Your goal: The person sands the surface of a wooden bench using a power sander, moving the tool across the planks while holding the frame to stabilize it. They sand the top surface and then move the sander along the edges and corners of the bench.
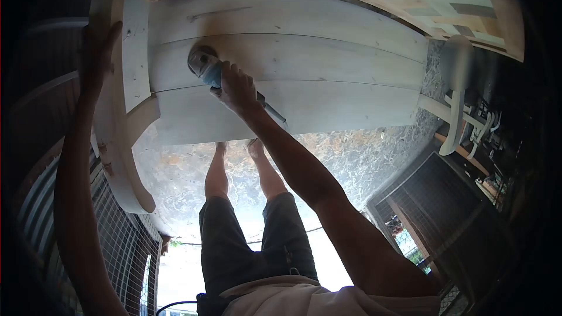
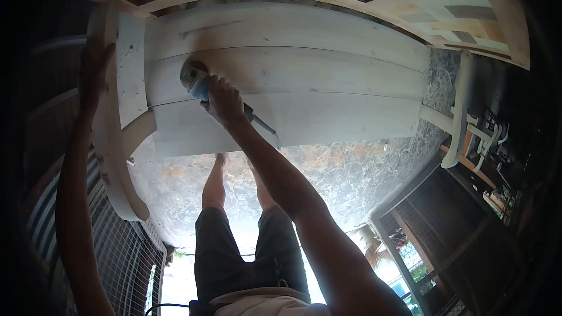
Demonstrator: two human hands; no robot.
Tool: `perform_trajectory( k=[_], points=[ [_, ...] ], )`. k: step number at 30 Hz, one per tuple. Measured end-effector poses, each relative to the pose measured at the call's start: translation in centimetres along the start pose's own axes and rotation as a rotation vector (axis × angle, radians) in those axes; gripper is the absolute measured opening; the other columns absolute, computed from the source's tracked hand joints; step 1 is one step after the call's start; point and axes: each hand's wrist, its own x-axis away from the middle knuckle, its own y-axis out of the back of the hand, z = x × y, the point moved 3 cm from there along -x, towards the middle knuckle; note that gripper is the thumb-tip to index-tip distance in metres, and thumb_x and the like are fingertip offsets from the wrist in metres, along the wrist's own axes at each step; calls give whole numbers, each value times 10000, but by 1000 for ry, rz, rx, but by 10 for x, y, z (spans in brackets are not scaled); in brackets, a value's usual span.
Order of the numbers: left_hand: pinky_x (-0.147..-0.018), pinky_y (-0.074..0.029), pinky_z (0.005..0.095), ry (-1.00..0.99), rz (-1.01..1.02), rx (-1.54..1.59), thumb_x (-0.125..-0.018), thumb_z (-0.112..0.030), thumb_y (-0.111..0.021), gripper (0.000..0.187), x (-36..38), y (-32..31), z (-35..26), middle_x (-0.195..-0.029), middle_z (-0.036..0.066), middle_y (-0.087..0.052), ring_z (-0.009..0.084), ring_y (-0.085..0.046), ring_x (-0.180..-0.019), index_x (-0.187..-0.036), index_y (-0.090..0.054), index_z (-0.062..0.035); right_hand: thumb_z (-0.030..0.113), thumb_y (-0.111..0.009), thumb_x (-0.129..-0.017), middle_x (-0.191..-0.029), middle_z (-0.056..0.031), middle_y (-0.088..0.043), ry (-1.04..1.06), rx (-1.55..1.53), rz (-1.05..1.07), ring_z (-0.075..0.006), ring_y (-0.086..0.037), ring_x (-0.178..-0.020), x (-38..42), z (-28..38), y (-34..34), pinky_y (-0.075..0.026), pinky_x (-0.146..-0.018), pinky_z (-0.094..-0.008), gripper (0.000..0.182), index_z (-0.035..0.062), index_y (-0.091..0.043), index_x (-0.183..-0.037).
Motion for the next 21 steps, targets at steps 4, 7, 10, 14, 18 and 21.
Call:
perform_trajectory(
  k=[4, 7, 10, 14, 18, 21],
  points=[
    [-1104, -613, 490, -41, -29, -29, -728, 147, -840, 992, 0, 3, -4, -1552, 213, -495, 442, -598, -1412, -1576, -616, -318, 351, -993, -762, -1072, -192, -698, -144, -24, -38, -417, -771, -964, 16, -48, 26, -654, -831, -534, 706, 41, -557, -1223],
    [-1115, -607, 501, -30, 6, -38, -752, 150, -819, 980, 2, 5, -3, -1547, 219, -489, 441, -597, -1412, -1588, -605, -312, 353, -964, -778, -1123, -215, -709, -292, -65, -69, -469, -753, -1020, 36, -103, 55, -623, -905, -596, 698, 55, -556, -1259],
    [-1115, -608, 497, -49, 0, -47, -751, 155, -813, 993, 3, 2, 4, -1552, 218, -485, 437, -602, -1407, -1599, -592, -312, 356, -921, -787, -1156, -238, -725, -427, -78, -78, -473, -751, -1057, 50, -145, 86, -606, -929, -593, 688, 42, -558, -1280],
    [-1185, -517, 488, -27, 29, -19, -681, 178, -837, 1101, 7, -9, 13, -1593, 228, -447, 444, -516, -1457, -1639, -553, -284, 414, -898, -801, -1163, -241, -771, -521, -36, -82, -473, -761, -1049, 69, -186, 113, -602, -922, -566, 742, 17, -581, -1340],
    [-1158, -565, 492, -4, 42, 18, -796, 136, -785, 965, 4, -15, 22, -1586, 215, -472, 442, -547, -1463, -1622, -571, -313, 434, -891, -806, -1152, -246, -775, -617, -30, -117, -480, -758, -1066, 87, -228, 138, -596, -922, -576, 738, 37, -578, -1344],
    [-1174, -548, 495, -64, 48, -85, -787, 132, -807, 975, 6, -7, 20, -1597, 223, -465, 448, -529, -1474, -1626, -569, -304, 467, -866, -816, -1116, -249, -790, -731, -120, -234, -498, -759, -1044, 102, -263, 157, -588, -917, -590, 733, 20, -589, -1327]
  ],
)
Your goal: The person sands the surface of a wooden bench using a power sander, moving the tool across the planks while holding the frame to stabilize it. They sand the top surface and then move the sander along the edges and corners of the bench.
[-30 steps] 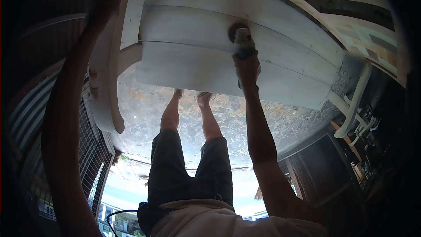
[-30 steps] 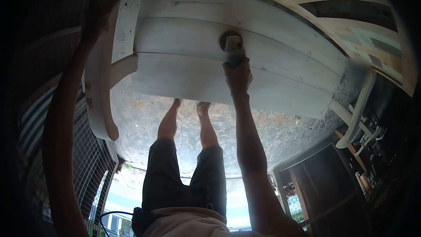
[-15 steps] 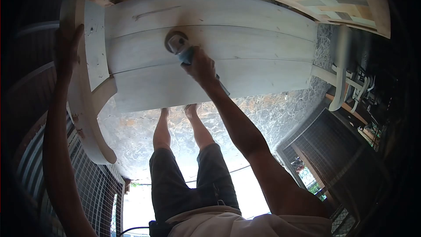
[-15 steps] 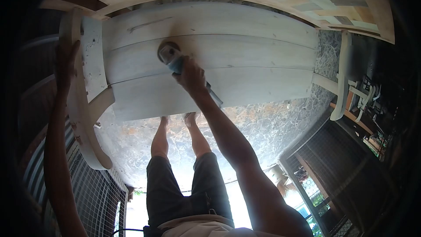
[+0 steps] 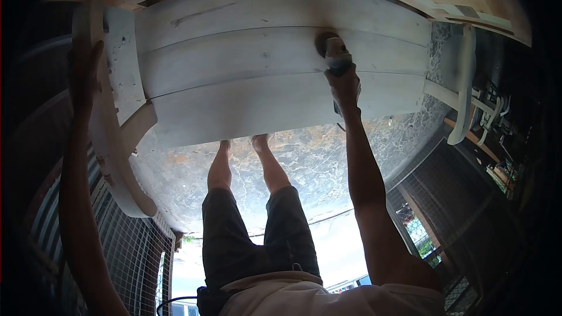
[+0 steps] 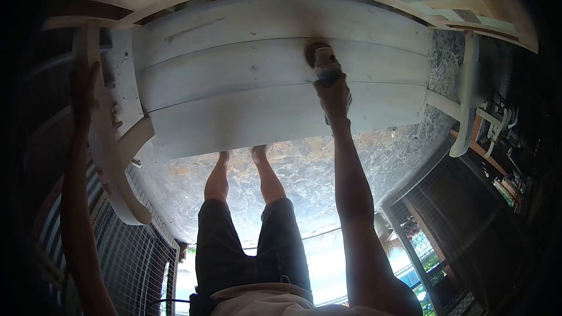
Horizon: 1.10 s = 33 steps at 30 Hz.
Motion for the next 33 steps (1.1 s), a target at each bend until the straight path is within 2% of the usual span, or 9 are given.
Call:
perform_trajectory(
  k=[6, 12, 16, 19, 23, 26, 28, 30, 33],
  points=[
    [-1160, -557, 497, -4, -45, 16, -781, 101, -844, 950, -3, 8, -11, -1588, 233, -460, 450, -542, -1456, -1608, -589, -293, 475, -842, -836, -1074, -279, -788, -169, -95, -169, -523, -755, -1028, -7, -5, -34, -579, -931, -612, 738, -28, -582, -1309],
    [-1086, -607, 512, 27, -37, 5, -846, 58, -826, 844, -2, 22, -23, -1561, 235, -461, 452, -592, -1394, -1575, -611, -309, 386, -900, -834, -1206, -232, -709, 212, -9, 180, -476, -751, -1070, 62, 166, -121, -611, -909, -597, 739, -2, -533, -1346],
    [-1048, -635, 514, 62, -18, 42, -877, 29, -838, 782, -5, 27, -27, -1501, 234, -479, 469, -624, -1339, -1545, -633, -321, 333, -986, -790, -1066, -193, -687, 581, 47, 202, -400, -772, -984, 103, 240, -174, -661, -821, -495, 688, 42, -544, -1229],
    [-1034, -639, 511, 57, 19, 36, -914, -6, -834, 718, -4, 32, -31, -1496, 235, -476, 464, -627, -1329, -1533, -645, -315, 290, -966, -781, -1009, -188, -684, 664, 41, 292, -441, -759, -937, 109, 254, -178, -646, -831, -551, 653, 26, -556, -1214],
    [-1032, -643, 512, 40, -13, 50, -883, -15, -869, 740, -3, 33, -35, -1496, 228, -474, 461, -623, -1336, -1525, -653, -314, 310, -994, -765, -1072, -189, -688, 610, 87, 221, -407, -762, -987, 90, 217, -148, -653, -829, -514, 703, 41, -561, -1249],
    [-1046, -643, 511, 395, 60, 405, -850, -3, -888, 785, -18, 43, -41, -1496, 221, -476, 463, -620, -1354, -1527, -649, -320, 296, -983, -753, -1132, -203, -704, 478, 24, 195, -455, -744, -1052, 69, 165, -125, -627, -880, -578, 733, 64, -560, -1304],
    [-1067, -617, 526, 395, 72, 404, -840, -28, -884, 810, -16, 42, -40, -1511, 238, -479, 482, -606, -1367, -1553, -625, -312, 355, -914, -808, -1161, -214, -714, 368, 83, 182, -469, -748, -1055, 55, 140, -98, -621, -913, -590, 692, 67, -560, -1328],
    [-1099, -566, 555, 20, 9, 45, -848, -91, -865, 828, -3, 31, -31, -1540, 275, -485, 518, -583, -1377, -1601, -584, -290, 377, -902, -804, -1183, -219, -744, 177, 79, 164, -468, -756, -1070, 34, 102, -66, -607, -943, -586, 718, 70, -563, -1357],
    [-1139, -560, 557, 76, 36, 130, -802, -8, -868, 890, -2, 30, -34, -1564, 277, -454, 525, -574, -1389, -1597, -585, -292, 433, -872, -813, -1151, -242, -772, -2, 75, 70, -502, -751, -1053, 15, 65, -39, -587, -926, -590, 726, 70, -579, -1369]
  ],
)
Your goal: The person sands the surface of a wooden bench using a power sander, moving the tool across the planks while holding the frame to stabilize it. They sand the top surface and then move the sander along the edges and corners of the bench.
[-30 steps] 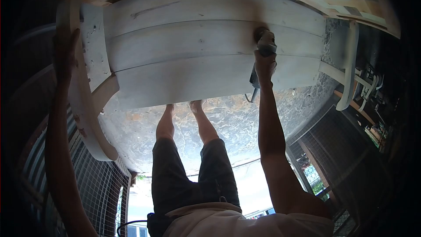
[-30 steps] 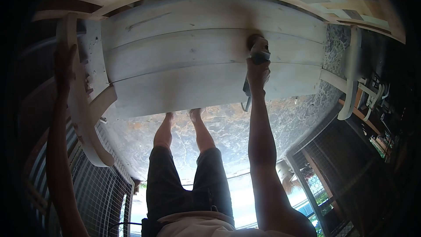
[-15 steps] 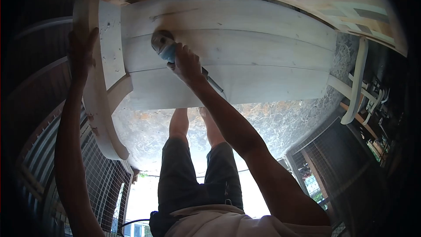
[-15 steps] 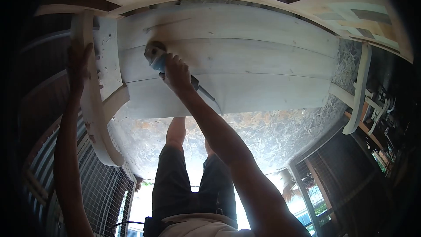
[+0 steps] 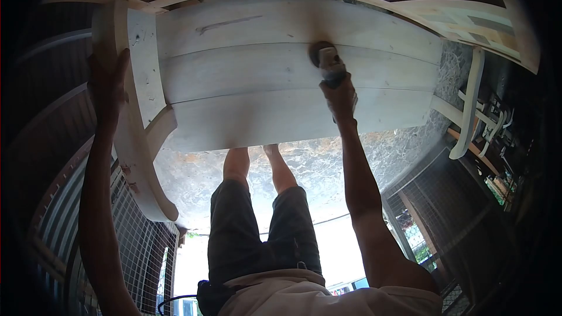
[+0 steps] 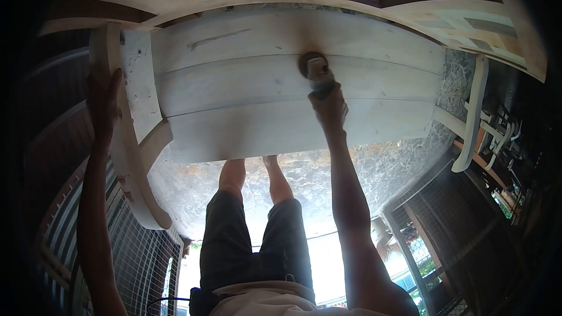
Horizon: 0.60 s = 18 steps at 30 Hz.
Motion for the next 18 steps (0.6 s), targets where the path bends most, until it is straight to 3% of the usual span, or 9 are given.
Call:
perform_trajectory(
  k=[3, 4, 6, 7, 11, 13, 15, 17, 18],
  points=[
    [-1163, -556, 563, 8, -22, -33, -719, 65, -893, 992, -1, 6, -8, -1572, 272, -429, 529, -562, -1408, -1590, -590, -299, 471, -848, -820, -1086, -265, -785, -136, -72, -188, -512, -756, -1033, -14, -20, 7, -578, -918, -598, 701, 15, -604, -1294],
    [-1099, -610, 535, 155, -12, 146, -819, -27, -886, 837, -3, 3, -9, -1541, 240, -447, 488, -618, -1354, -1556, -610, -312, 461, -862, -826, -1073, -273, -785, -162, -136, -192, -503, -762, -1024, -15, -21, 4, -584, -914, -586, 709, -12, -606, -1288],
    [-1013, -675, 496, -27, -94, 1, -1003, -149, -808, 559, -4, 13, -14, -1498, 207, -473, 435, -693, -1266, -1510, -635, -309, 444, -873, -836, -1050, -269, -786, -183, -216, -177, -480, -775, -997, -15, 4, -10, -591, -903, -572, 711, -48, -606, -1274],
    [-1014, -676, 495, -25, -84, -13, -1010, -144, -796, 543, -3, 17, -14, -1494, 208, -474, 440, -694, -1260, -1505, -639, -302, 460, -846, -823, -1084, -276, -785, -162, -164, -134, -506, -758, -1048, -10, 24, -19, -574, -936, -581, 717, 2, -595, -1314],
    [-1011, -676, 495, 28, -78, 39, -1023, -140, -780, 522, -6, 16, -15, -1491, 203, -475, 442, -703, -1237, -1503, -642, -292, 361, -903, -829, -1221, -224, -736, 172, -117, 149, -463, -753, -1084, 30, 133, -74, -594, -954, -572, 714, 31, -560, -1361],
    [-1003, -673, 501, -7, -102, 40, -1015, -149, -793, 550, -9, 14, -15, -1494, 203, -475, 442, -706, -1236, -1518, -629, -300, 352, -979, -789, -1149, -204, -692, 516, -81, 119, -448, -746, -1056, 56, 172, -127, -629, -885, -543, 774, 34, -546, -1347],
    [-992, -669, 512, -123, -148, -8, -1001, -162, -813, 597, -5, 14, -11, -1495, 209, -475, 447, -701, -1245, -1541, -608, -310, 349, -1017, -738, -1077, -185, -689, 730, 80, 106, -353, -763, -936, 83, 218, -141, -653, -785, -460, 794, 14, -562, -1295],
    [-989, -659, 539, 122, -41, 270, -910, -100, -882, 743, -4, 1, -6, -1510, 228, -459, 470, -674, -1288, -1561, -595, -311, 337, -1017, -732, -1052, -181, -694, 773, 107, 146, -351, -767, -919, 86, 227, -147, -653, -778, -456, 758, 6, -571, -1249],
    [-995, -657, 543, 27, -25, 96, -875, -71, -900, 789, -3, 9, -6, -1512, 234, -454, 478, -667, -1295, -1563, -596, -309, 315, -1005, -750, -1054, -195, -694, 761, 96, 183, -376, -768, -942, 83, 228, -143, -653, -786, -473, 735, 3, -568, -1253]
  ],
)
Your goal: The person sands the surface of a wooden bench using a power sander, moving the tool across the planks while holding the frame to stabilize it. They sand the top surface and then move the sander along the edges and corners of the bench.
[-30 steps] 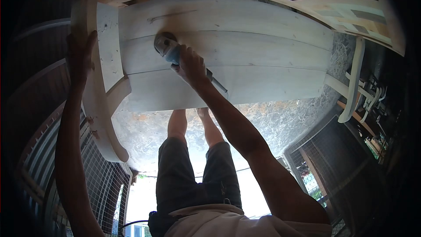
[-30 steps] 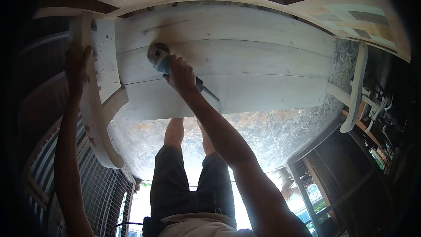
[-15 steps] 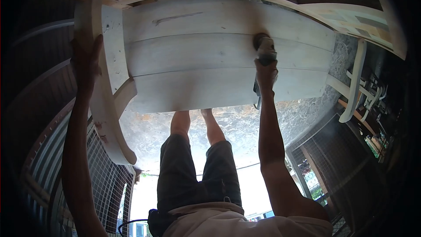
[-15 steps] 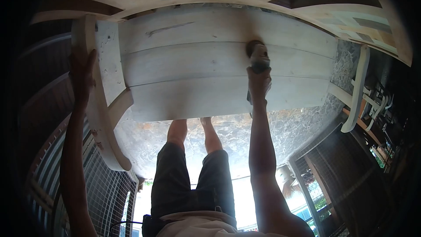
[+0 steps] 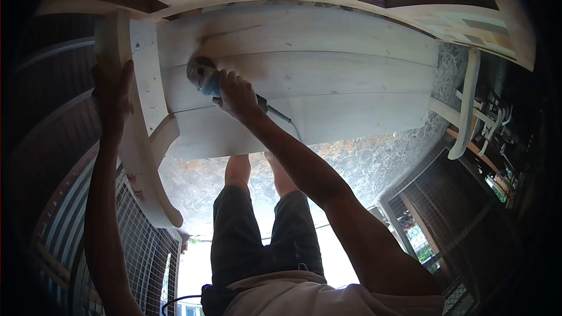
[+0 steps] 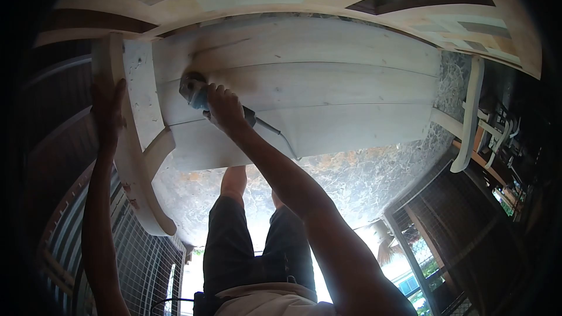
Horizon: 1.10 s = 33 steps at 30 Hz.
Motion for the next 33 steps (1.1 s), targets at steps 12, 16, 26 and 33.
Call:
perform_trajectory(
  k=[12, 16, 26, 33],
  points=[
    [-1018, -637, 555, -95, -42, -78, -850, 65, -882, 865, 1, 1, -3, -1527, 229, -452, 484, -622, -1340, -1563, -593, -330, 389, -921, -782, -1182, -233, -722, -547, -74, -90, -470, -742, -1104, 71, -193, 115, -606, -953, -580, 740, 64, -559, -1339],
    [-1028, -635, 555, -98, -17, -130, -853, 64, -881, 910, 3, -4, 5, -1529, 241, -455, 489, -602, -1362, -1590, -556, -361, 412, -870, -802, -1147, -245, -739, -721, -114, -221, -481, -750, -1042, 88, -221, 125, -600, -931, -589, 730, 32, -553, -1338],
    [-1052, -628, 582, -99, 39, -228, -765, 76, -920, 1045, 2, -8, 20, -1552, 285, -453, 542, -581, -1397, -1607, -519, -395, 344, -955, -794, -1136, -200, -695, -243, -111, -68, -416, -760, -1032, 31, -95, 50, -639, -884, -550, 688, 47, -564, -1276],
    [-1060, -620, 595, -59, 91, -311, -700, 44, -968, 1103, 1, -9, 20, -1591, 315, -435, 544, -578, -1405, -1613, -512, -373, 324, -968, -796, -1136, -221, -708, -377, -107, -100, -435, -757, -1086, 41, -144, 88, -635, -938, -553, 665, 21, -589, -1251]
  ],
)
